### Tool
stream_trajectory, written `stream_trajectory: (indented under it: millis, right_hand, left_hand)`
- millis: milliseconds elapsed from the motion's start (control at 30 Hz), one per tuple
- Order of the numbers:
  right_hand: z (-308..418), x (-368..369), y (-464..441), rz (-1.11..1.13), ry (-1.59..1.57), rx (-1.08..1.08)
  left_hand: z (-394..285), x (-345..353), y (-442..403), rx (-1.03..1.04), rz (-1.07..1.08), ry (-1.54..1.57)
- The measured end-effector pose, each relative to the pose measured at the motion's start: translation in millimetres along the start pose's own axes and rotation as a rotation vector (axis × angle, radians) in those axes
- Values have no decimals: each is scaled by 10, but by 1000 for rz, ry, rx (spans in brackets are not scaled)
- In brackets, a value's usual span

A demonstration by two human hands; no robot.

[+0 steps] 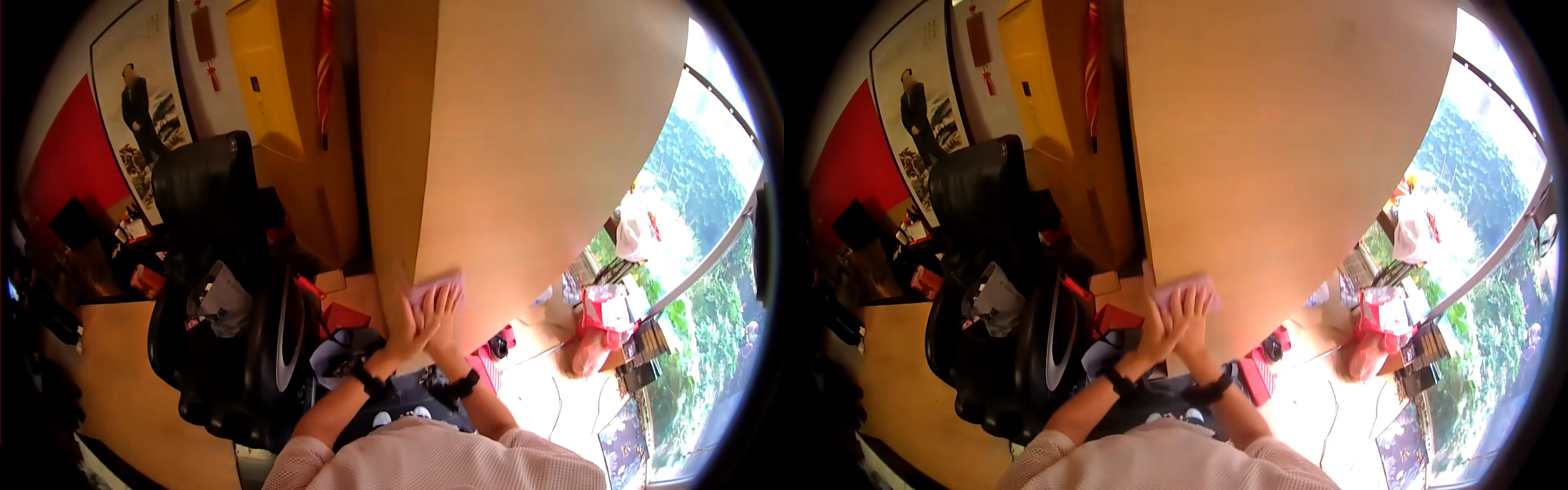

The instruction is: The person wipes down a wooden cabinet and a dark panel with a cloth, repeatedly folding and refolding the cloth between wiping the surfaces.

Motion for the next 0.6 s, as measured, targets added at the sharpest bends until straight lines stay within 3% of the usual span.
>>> stream_trajectory:
  millis: [67,167,333,433,600]
  right_hand:
    - [167,-313,-703,-168,46,-105]
    - [564,-1014,-1823,-315,-30,-132]
    - [546,-1330,-2339,-461,-114,-128]
    - [201,-923,-1727,-476,-79,-47]
    - [-547,-136,-279,-245,-46,51]
  left_hand:
    - [-842,-103,-703,134,-119,56]
    - [-1397,-187,-1330,329,-131,20]
    - [-1882,-71,-1627,624,-440,-637]
    - [-1242,129,-1186,556,-257,-896]
    - [-146,546,-136,391,-102,-884]
Point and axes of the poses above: each hand's wrist, its own y-axis away from the middle knuckle, its own x-axis out of the palm, z = x × y, the point moved 6 cm from there along -y, towards the middle knuckle, and after that the axes turned 11 degrees about -z, right-handed, at the moved point
